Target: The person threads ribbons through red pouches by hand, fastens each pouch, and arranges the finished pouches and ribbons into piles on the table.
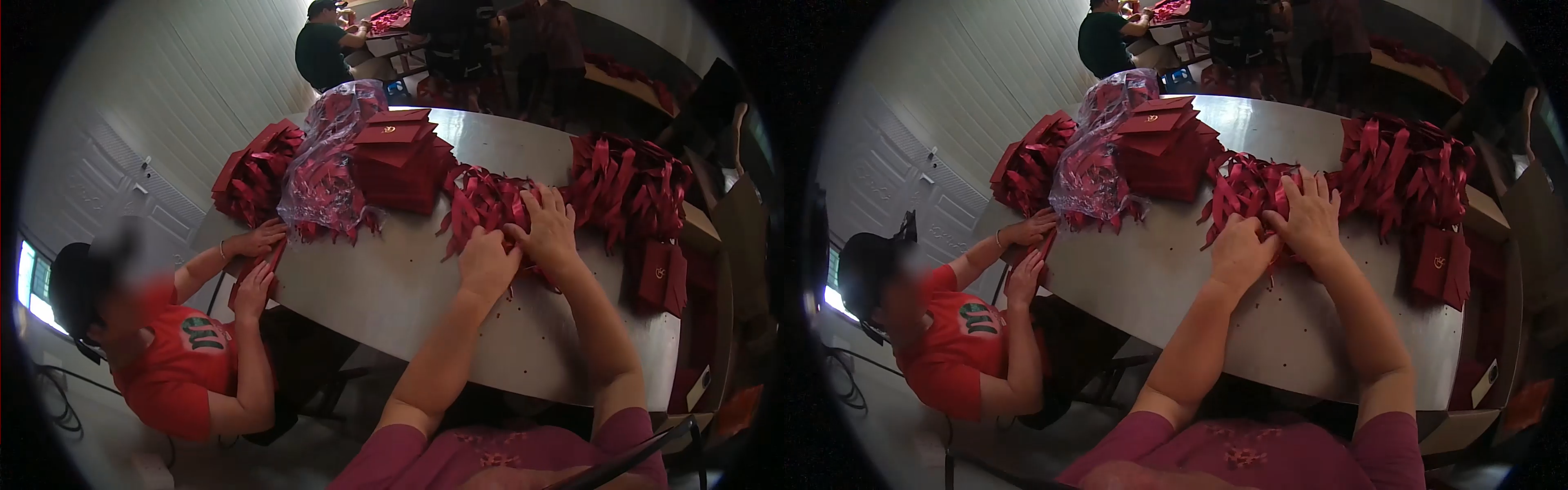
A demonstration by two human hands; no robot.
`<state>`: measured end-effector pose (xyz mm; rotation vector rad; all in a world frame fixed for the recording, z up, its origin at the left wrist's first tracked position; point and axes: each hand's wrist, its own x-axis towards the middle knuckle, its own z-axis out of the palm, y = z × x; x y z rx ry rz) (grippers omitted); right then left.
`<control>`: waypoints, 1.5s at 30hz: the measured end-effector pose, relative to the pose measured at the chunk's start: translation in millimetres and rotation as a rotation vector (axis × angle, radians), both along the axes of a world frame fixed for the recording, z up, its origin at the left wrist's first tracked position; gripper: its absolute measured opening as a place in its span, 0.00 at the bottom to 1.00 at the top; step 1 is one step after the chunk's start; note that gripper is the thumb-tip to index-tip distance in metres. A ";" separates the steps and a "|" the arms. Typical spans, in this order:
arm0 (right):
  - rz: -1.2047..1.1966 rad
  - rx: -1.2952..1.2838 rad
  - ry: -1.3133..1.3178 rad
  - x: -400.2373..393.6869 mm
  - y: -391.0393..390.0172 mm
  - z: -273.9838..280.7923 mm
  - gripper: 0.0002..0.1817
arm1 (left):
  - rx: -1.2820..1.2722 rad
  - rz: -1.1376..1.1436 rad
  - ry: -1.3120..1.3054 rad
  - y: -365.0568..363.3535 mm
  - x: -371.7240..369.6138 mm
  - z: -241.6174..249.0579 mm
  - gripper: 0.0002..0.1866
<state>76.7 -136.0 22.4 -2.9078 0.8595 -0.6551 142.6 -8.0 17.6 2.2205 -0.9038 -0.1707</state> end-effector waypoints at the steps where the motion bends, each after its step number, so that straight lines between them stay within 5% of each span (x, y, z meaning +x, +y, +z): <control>1: 0.008 0.006 0.000 2.2 1.8 -7.0 0.36 | 0.006 0.008 0.000 6.3 7.8 2.1 0.14; 7: -0.056 0.109 -0.012 17.3 5.3 -67.2 0.32 | -0.206 0.394 -0.244 90.0 100.4 -23.8 0.12; 10: -0.049 0.117 0.044 21.6 4.5 -68.4 0.33 | -0.033 0.562 -0.231 141.8 171.3 -43.7 0.14; 12: -0.039 0.123 0.054 23.4 3.9 -67.2 0.33 | -0.072 0.590 0.112 161.3 220.5 -65.5 0.15; 16: -0.023 0.152 0.071 23.2 5.0 -61.9 0.34 | -0.220 0.485 0.443 155.0 198.0 3.1 0.20; 19: -0.002 0.141 0.048 23.0 2.7 -65.8 0.34 | -0.446 0.416 0.319 149.6 219.9 -6.5 0.28; 21: 0.003 0.143 0.041 24.3 1.4 -65.8 0.34 | -0.492 0.230 -0.204 143.6 242.1 -8.1 0.36; 23: 0.011 0.155 0.049 22.4 1.7 -66.0 0.33 | -0.507 0.137 -0.453 141.5 274.1 -5.7 0.38; 26: 0.015 0.162 0.046 23.5 2.9 -64.6 0.33 | -0.521 0.027 -0.237 145.6 310.8 11.3 0.31; 31: 0.017 0.123 0.019 23.3 1.5 -68.2 0.32 | -0.387 0.047 -0.267 141.0 321.4 37.0 0.27; 36: 0.020 0.128 0.021 23.5 2.0 -67.1 0.32 | 0.141 0.569 -0.488 142.1 307.6 36.3 0.12; 41: 0.027 0.117 -0.016 22.2 1.2 -69.6 0.32 | -0.066 0.439 -0.253 143.2 352.1 -23.3 0.13; 43: 0.038 0.141 -0.011 21.6 2.3 -65.8 0.32 | -0.189 0.122 -0.631 132.3 340.6 -24.6 0.14; 45: 0.033 0.132 -0.016 21.7 1.6 -65.0 0.32 | -0.024 0.294 -0.663 120.9 330.6 -22.8 0.17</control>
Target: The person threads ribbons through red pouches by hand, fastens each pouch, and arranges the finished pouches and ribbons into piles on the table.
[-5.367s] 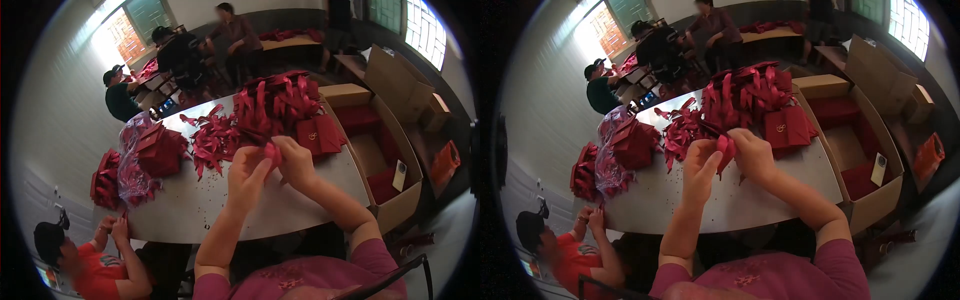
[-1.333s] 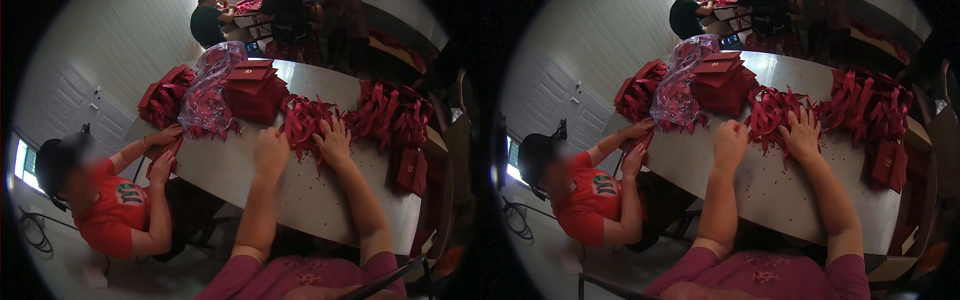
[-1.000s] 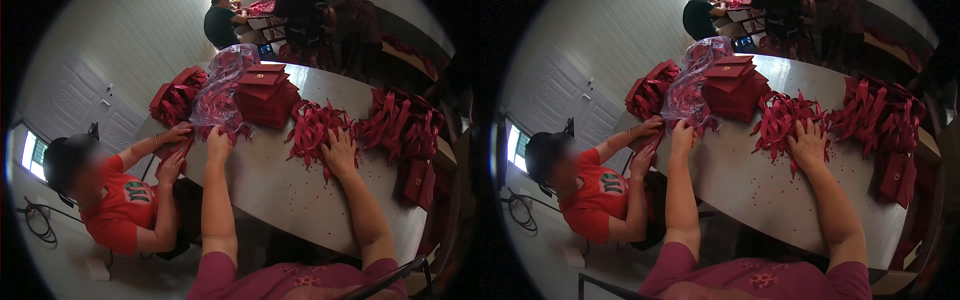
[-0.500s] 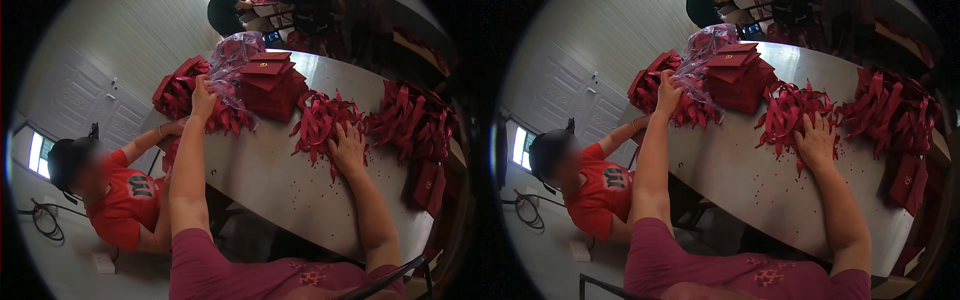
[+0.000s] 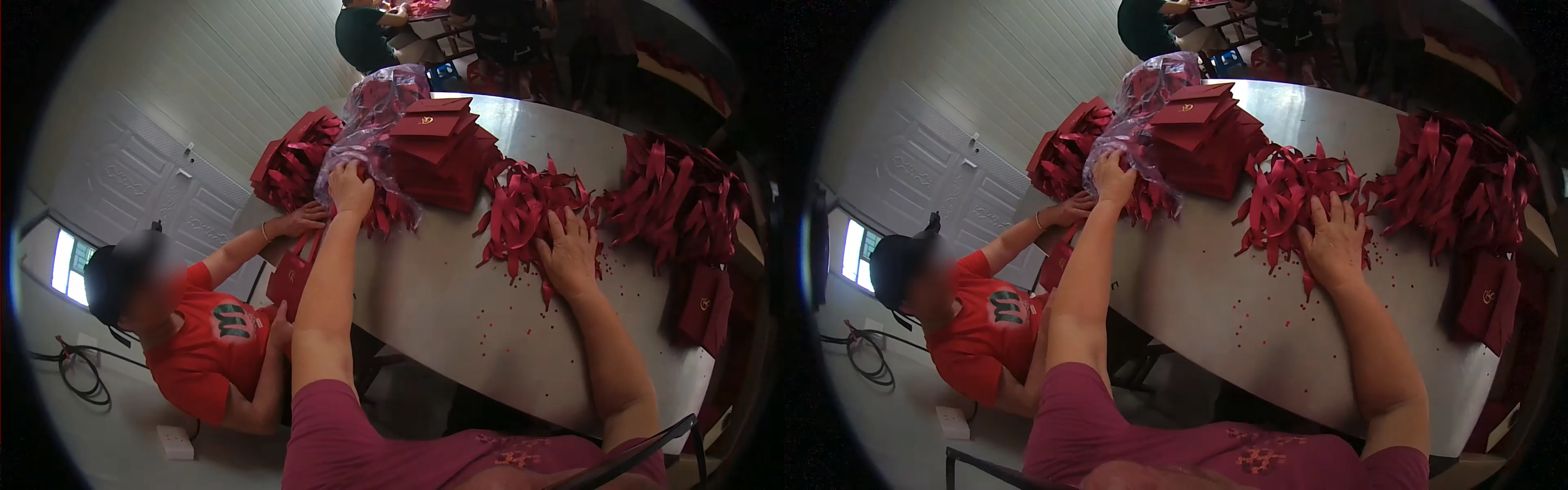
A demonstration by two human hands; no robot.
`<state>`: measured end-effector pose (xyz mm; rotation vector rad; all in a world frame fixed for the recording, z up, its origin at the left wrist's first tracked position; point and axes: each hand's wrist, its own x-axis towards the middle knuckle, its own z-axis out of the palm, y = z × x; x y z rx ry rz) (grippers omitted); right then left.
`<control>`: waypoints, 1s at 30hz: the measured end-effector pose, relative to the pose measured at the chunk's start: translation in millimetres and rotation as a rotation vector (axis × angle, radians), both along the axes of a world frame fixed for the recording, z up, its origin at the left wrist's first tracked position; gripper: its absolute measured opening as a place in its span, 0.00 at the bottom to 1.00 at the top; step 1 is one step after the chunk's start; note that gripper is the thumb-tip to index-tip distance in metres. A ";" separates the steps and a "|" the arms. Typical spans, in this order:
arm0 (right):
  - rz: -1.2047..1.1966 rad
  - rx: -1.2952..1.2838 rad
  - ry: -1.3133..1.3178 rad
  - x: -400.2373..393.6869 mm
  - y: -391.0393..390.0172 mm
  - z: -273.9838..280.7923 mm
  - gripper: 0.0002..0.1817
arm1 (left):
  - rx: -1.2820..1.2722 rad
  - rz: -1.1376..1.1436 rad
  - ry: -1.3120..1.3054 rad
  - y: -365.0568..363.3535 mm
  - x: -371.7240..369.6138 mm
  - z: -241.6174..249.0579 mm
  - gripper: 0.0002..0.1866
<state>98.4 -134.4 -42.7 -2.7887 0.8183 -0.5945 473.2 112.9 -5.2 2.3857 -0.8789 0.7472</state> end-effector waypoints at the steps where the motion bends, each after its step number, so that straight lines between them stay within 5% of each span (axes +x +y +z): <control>1: 0.005 0.000 0.007 -0.2 0.0 -0.9 0.33 | 0.106 0.225 0.004 -4.9 -6.6 0.8 0.22; 3: 0.003 0.000 0.001 0.1 -0.5 -2.0 0.33 | 0.176 0.488 0.097 -19.0 -21.9 6.3 0.35; 7: 0.012 0.015 0.004 -0.5 -1.1 -2.4 0.34 | 0.342 0.358 0.589 -22.7 12.5 13.6 0.44; 11: 0.010 0.025 0.002 -0.6 -1.4 -2.3 0.34 | 0.284 0.372 0.587 -18.1 27.7 1.2 0.52; 14: 0.011 0.028 0.000 0.5 -1.2 -2.2 0.34 | 0.306 0.435 0.589 -13.5 37.5 -12.6 0.54; 16: 0.009 0.041 0.028 0.3 0.1 1.4 0.34 | 0.392 0.562 0.528 -21.7 41.3 -16.6 0.47; 18: 0.008 0.037 0.028 0.1 -0.5 -0.3 0.34 | 0.412 0.316 0.654 -16.9 51.1 -14.1 0.41; 23: 0.008 0.043 0.024 0.5 0.1 0.2 0.34 | 0.444 0.319 0.587 -16.8 27.2 0.3 0.36; 26: 0.012 0.040 0.027 0.0 -0.7 0.6 0.34 | 0.370 0.379 0.424 -13.4 45.6 -36.2 0.38; 30: 0.014 0.045 0.026 0.4 -1.0 -1.0 0.34 | 0.292 0.345 0.551 12.6 51.4 -26.5 0.43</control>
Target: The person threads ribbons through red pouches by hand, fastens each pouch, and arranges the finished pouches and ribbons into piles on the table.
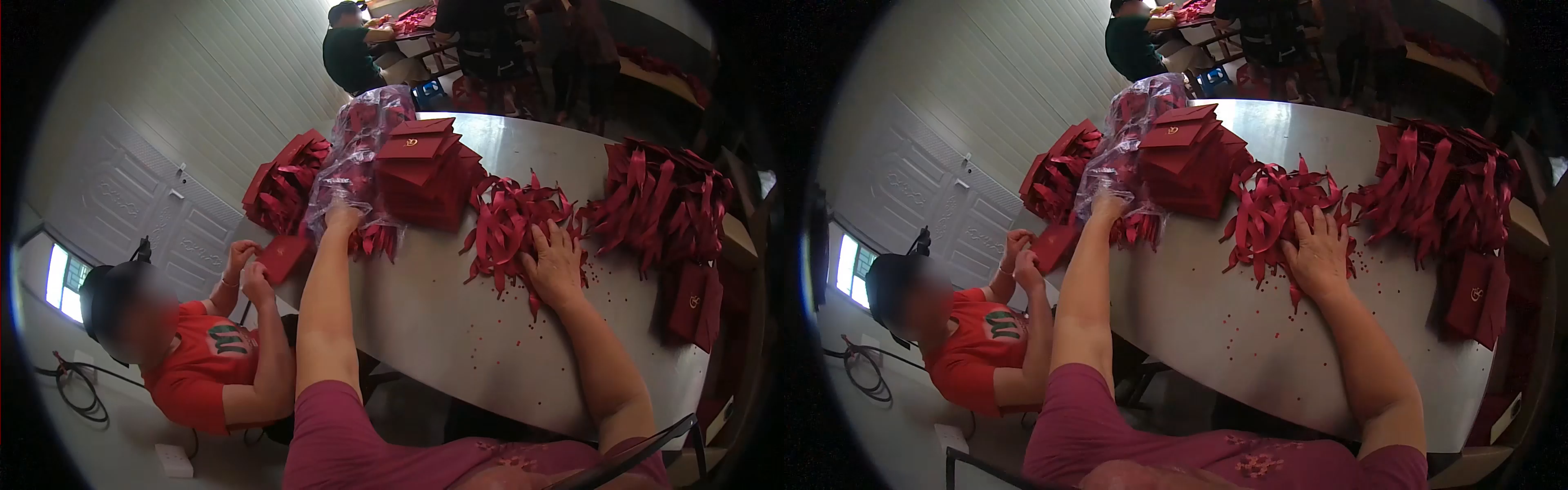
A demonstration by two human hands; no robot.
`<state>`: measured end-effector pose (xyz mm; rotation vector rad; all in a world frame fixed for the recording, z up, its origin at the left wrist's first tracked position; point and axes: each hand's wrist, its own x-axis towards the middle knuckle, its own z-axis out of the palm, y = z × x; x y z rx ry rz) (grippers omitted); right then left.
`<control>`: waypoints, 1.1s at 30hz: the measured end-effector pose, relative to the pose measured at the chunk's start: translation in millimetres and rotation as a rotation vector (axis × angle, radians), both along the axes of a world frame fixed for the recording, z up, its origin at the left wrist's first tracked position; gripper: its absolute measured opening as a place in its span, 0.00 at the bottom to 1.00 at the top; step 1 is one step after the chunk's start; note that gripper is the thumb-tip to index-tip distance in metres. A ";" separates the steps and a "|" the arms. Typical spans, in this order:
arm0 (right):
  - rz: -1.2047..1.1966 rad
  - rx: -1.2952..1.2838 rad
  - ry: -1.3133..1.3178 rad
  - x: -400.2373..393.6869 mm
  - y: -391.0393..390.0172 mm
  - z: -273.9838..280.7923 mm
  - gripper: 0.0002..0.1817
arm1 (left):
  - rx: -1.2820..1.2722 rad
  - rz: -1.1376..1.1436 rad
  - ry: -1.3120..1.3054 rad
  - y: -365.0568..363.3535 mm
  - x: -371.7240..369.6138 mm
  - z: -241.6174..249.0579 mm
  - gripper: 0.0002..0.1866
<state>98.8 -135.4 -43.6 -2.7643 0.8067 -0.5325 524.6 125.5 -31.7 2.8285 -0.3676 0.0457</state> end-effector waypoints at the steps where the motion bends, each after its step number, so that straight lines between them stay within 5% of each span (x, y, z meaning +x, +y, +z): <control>1: -0.001 -0.003 -0.004 -0.8 -0.4 -0.5 0.34 | 0.092 -0.098 -0.003 13.0 22.8 -19.8 0.46; 3: -0.001 0.002 -0.006 -1.2 0.7 1.5 0.34 | 0.189 -0.196 -0.002 22.7 11.1 -18.5 0.49; 5: 0.002 0.003 -0.008 -2.2 1.4 1.4 0.34 | -0.214 -0.088 -0.019 29.2 -68.7 23.7 0.48; 15: 0.002 0.005 -0.017 -3.4 0.1 -0.6 0.34 | -0.609 -0.013 -0.019 81.2 -144.3 31.6 0.32; 21: 0.002 -0.017 -0.020 -2.3 -1.9 -2.6 0.34 | -1.096 -0.069 0.240 105.1 -185.0 36.5 0.31; 23: 0.012 -0.006 -0.001 -1.1 -1.1 -3.2 0.33 | -0.973 -0.066 0.232 118.1 -191.4 30.1 0.32; 29: -0.008 0.003 0.009 -1.1 -1.6 -1.2 0.33 | -1.154 -0.126 0.276 101.4 -238.6 40.7 0.29; 33: -0.049 -0.030 -0.086 -2.0 -0.2 0.8 0.34 | -0.885 -0.130 0.061 94.4 -243.3 22.8 0.29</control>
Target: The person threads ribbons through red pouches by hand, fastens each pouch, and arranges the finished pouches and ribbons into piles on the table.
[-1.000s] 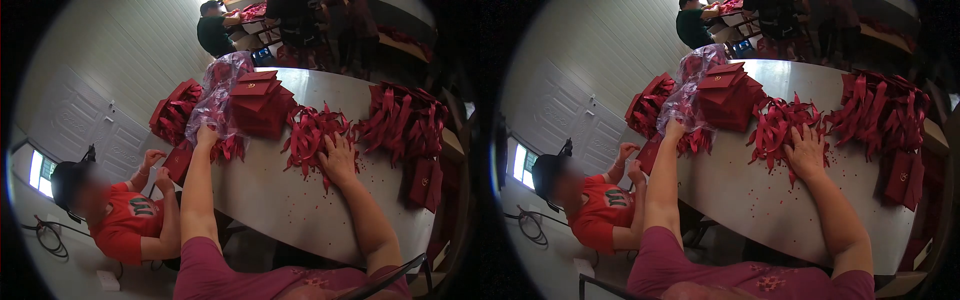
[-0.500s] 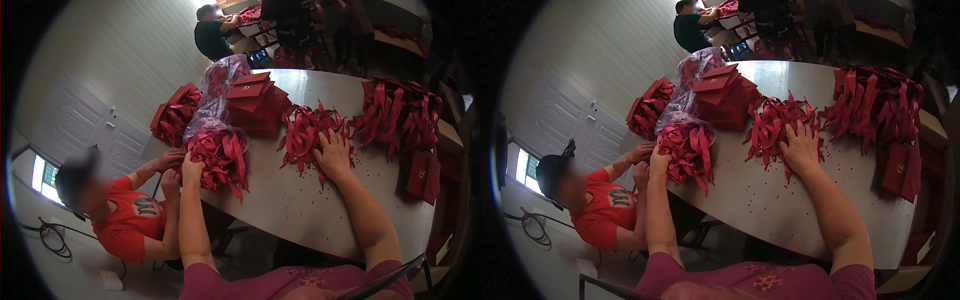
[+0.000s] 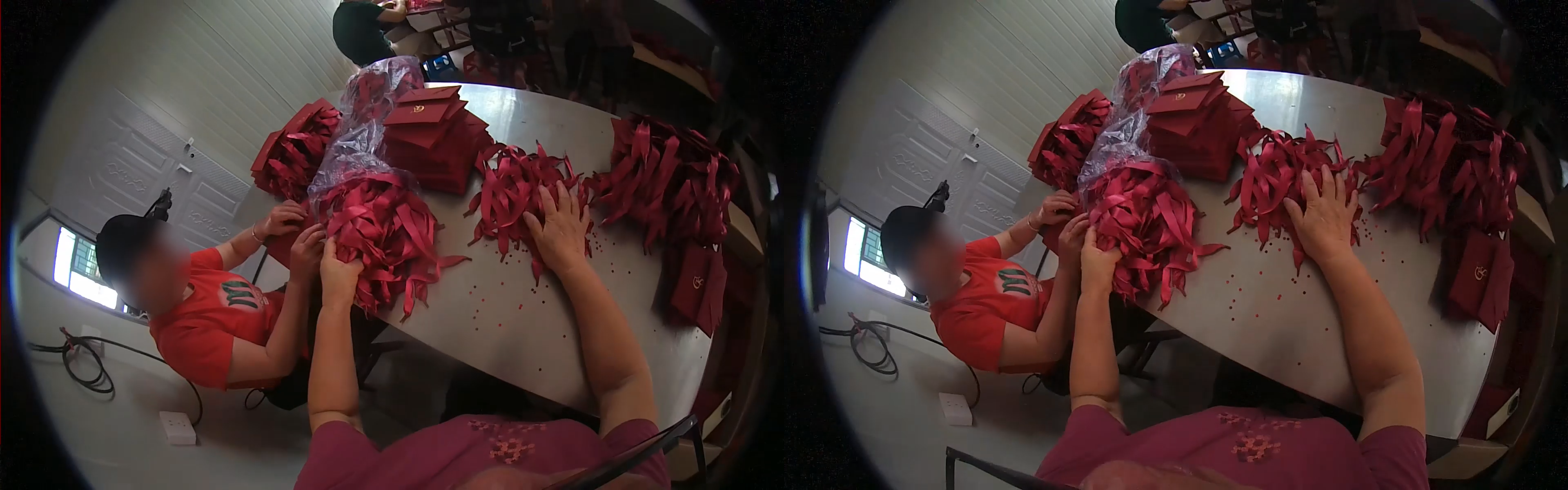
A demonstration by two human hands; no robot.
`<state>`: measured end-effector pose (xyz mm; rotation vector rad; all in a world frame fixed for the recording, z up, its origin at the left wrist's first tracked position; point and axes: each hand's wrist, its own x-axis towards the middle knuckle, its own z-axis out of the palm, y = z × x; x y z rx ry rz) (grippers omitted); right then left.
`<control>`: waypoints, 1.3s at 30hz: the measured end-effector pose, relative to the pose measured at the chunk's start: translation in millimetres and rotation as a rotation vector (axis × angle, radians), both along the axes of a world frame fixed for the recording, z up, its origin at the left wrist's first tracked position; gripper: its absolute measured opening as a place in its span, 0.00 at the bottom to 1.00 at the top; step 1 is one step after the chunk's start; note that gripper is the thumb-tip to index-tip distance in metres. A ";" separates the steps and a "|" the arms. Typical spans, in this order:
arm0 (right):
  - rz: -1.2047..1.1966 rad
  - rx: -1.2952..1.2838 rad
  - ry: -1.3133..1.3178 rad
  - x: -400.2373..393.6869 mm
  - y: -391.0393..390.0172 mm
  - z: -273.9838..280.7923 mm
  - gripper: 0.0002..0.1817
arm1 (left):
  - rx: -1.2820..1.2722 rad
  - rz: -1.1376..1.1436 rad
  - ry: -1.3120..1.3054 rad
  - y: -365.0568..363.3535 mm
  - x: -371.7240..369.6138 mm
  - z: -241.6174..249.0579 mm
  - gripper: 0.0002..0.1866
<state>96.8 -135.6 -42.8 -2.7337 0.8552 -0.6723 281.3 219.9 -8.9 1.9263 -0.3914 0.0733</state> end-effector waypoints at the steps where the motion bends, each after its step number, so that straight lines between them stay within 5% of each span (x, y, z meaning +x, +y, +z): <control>1: -0.019 -0.015 -0.012 -0.7 0.8 -0.9 0.34 | 0.052 0.008 -0.049 -7.6 -10.0 6.8 0.29; 8: 0.014 -0.252 -0.055 -7.5 11.6 30.4 0.35 | 0.191 -0.002 -0.172 -40.3 -60.9 12.3 0.32; 17: 0.128 -0.219 -0.099 2.0 13.4 27.8 0.25 | 0.170 -0.145 -0.240 -75.0 -101.2 -3.8 0.33; 24: 0.473 -0.151 -0.015 128.0 57.9 181.0 0.25 | 0.286 -0.145 -0.216 -86.3 -108.0 1.9 0.33; 28: 0.505 -0.151 -0.021 166.0 56.1 212.4 0.23 | 0.262 -0.118 -0.288 -84.3 -103.8 -4.2 0.32; 34: 0.536 0.238 0.132 79.0 64.9 103.9 0.26 | 0.165 -0.162 -0.184 -79.3 -106.8 2.9 0.32; 39: 0.440 0.462 -0.071 60.0 87.6 41.3 0.38 | 0.048 -0.221 -0.167 -74.7 -106.8 -3.3 0.36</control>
